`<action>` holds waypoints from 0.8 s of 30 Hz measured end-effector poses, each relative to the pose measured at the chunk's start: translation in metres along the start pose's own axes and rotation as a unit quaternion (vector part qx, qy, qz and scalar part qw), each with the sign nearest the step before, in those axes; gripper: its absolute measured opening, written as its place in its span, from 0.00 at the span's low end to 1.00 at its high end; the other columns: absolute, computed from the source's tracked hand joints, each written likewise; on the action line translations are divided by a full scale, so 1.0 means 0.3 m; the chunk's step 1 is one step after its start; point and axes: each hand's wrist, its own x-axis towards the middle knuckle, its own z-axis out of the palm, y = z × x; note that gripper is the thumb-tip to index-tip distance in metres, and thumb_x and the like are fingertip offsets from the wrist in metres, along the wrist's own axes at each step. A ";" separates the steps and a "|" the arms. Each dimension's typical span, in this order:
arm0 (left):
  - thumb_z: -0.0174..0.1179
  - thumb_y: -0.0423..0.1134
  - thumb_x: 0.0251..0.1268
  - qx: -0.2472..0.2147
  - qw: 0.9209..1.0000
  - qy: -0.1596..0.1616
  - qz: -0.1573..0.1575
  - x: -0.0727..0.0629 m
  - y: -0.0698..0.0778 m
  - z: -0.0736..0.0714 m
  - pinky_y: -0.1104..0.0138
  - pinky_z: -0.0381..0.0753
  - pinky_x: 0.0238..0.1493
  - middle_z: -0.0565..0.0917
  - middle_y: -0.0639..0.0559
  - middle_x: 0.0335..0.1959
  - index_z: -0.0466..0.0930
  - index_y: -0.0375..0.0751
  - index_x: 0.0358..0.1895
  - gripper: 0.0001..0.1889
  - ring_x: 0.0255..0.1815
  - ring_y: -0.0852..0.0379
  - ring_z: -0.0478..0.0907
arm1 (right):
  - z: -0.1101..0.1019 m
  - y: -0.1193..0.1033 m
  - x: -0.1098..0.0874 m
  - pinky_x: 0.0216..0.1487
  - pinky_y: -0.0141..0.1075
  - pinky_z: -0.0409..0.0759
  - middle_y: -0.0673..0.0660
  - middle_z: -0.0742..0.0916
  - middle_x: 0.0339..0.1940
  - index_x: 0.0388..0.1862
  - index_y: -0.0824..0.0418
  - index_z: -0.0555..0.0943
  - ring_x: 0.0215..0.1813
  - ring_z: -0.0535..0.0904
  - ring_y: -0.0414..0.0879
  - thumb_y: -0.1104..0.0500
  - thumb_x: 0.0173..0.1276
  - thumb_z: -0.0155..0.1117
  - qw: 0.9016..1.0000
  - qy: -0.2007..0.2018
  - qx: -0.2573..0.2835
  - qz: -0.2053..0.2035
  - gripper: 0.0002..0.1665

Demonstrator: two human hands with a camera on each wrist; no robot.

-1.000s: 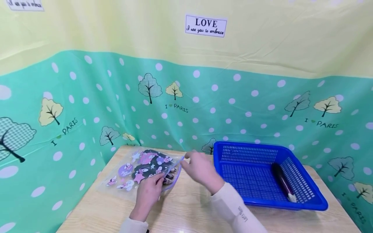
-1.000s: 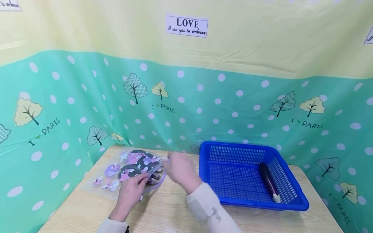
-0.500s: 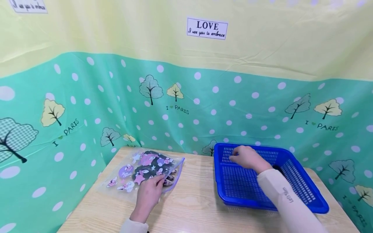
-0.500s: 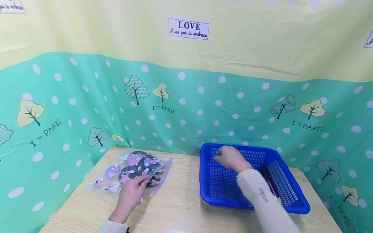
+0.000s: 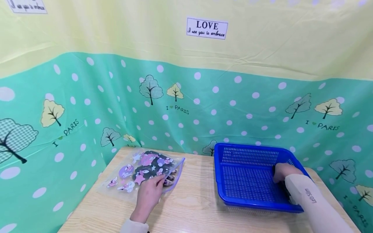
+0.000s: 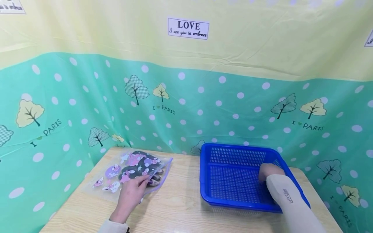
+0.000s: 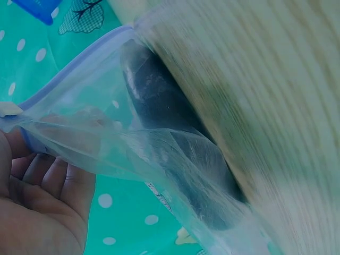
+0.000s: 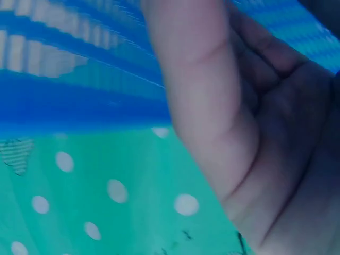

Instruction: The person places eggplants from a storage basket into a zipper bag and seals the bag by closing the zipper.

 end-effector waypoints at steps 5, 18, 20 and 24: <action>0.66 0.32 0.65 -0.004 1.000 0.006 -0.002 0.002 -0.001 0.006 0.54 0.82 0.34 0.89 0.42 0.45 0.89 0.39 0.48 0.11 0.36 0.49 0.85 | 0.035 0.033 -0.011 0.44 0.56 0.82 0.68 0.82 0.34 0.46 0.82 0.76 0.39 0.78 0.61 0.69 0.56 0.77 1.000 -0.002 0.021 0.014 0.25; 0.66 0.32 0.65 0.003 1.000 0.005 0.005 0.001 -0.008 0.009 0.49 0.83 0.42 0.88 0.42 0.45 0.89 0.40 0.48 0.10 0.44 0.42 0.86 | 0.062 -0.013 -0.058 0.44 0.54 0.79 0.64 0.78 0.36 0.45 0.65 0.77 0.40 0.76 0.59 0.63 0.54 0.79 0.999 -0.047 0.012 0.013 0.23; 0.66 0.32 0.65 0.003 1.000 0.002 0.002 -0.001 -0.009 0.009 0.49 0.84 0.42 0.88 0.42 0.45 0.89 0.40 0.48 0.10 0.44 0.42 0.86 | 0.071 -0.021 -0.039 0.44 0.53 0.78 0.66 0.78 0.40 0.55 0.66 0.77 0.43 0.75 0.60 0.65 0.54 0.77 0.998 -0.059 0.011 -0.003 0.29; 0.66 0.32 0.65 0.003 1.000 0.002 0.004 -0.002 -0.011 0.008 0.50 0.84 0.39 0.89 0.42 0.44 0.89 0.39 0.48 0.10 0.42 0.43 0.87 | 0.064 -0.064 -0.047 0.38 0.46 0.77 0.73 0.73 0.51 0.74 0.66 0.65 0.46 0.72 0.64 0.71 0.56 0.70 0.996 -0.075 0.033 -0.023 0.46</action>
